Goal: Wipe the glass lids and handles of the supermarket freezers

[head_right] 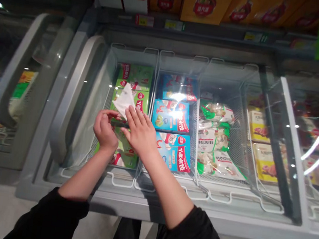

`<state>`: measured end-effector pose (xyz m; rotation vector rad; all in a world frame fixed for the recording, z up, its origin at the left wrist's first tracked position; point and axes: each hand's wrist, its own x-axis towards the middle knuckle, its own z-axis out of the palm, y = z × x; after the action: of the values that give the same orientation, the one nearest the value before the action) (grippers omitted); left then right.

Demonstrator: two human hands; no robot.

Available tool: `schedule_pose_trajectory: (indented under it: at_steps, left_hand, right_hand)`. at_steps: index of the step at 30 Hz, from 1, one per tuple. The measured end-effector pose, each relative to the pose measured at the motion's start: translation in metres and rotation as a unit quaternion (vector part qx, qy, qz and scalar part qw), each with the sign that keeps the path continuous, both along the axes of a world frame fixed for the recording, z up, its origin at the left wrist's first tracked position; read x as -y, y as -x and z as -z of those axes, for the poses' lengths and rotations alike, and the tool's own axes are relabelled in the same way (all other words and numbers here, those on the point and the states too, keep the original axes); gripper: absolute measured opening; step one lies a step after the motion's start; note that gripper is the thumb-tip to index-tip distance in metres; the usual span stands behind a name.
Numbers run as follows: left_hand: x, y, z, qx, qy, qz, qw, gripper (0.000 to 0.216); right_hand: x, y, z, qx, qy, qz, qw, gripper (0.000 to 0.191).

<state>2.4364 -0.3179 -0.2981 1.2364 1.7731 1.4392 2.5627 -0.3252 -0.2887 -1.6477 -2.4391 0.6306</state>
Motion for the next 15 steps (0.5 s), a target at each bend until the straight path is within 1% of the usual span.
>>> schedule_pose_trajectory:
  at_steps: [2, 4, 6, 7, 9, 11, 12, 13, 15]
  left_hand:
    - [0.000, 0.000, 0.000, -0.013, -0.011, -0.026, 1.000, 0.030]
    - [-0.001, -0.001, -0.001, -0.025, -0.011, -0.033, 0.999, 0.029]
    - [-0.001, -0.001, -0.002, -0.026, -0.002, -0.018, 0.999, 0.028]
    - [0.000, -0.002, -0.003, -0.028, 0.000, -0.008, 1.000, 0.029]
    - [0.000, -0.003, -0.004, -0.036, -0.001, 0.009, 0.999, 0.029]
    - [-0.001, -0.004, -0.004, -0.040, -0.006, 0.016, 0.999, 0.030]
    - [-0.001, -0.005, -0.004, -0.041, -0.006, 0.019, 0.999, 0.030]
    - [-0.001, -0.005, -0.005, -0.043, -0.004, 0.022, 0.999, 0.029]
    - [-0.002, -0.006, -0.005, -0.054, 0.005, 0.028, 0.998, 0.029]
  right_hand:
    - [-0.037, -0.010, 0.004, -0.004, 0.000, 0.008, 1.000, 0.067]
    - [-0.066, -0.043, 0.009, 0.012, -0.002, 0.050, 0.999, 0.067]
    - [-0.075, -0.091, 0.011, 0.043, 0.002, 0.109, 0.993, 0.069]
    - [-0.071, -0.117, 0.010, 0.061, 0.008, 0.139, 0.988, 0.070]
    - [-0.045, -0.164, 0.006, 0.092, 0.025, 0.181, 0.979, 0.073]
    - [0.000, -0.193, -0.001, 0.110, 0.026, 0.206, 0.972, 0.076]
    - [0.027, -0.198, -0.003, 0.114, 0.023, 0.208, 0.971, 0.076]
    - [0.054, -0.197, -0.006, 0.113, 0.018, 0.205, 0.972, 0.076]
    - [0.101, -0.175, -0.008, 0.107, 0.017, 0.178, 0.978, 0.075]
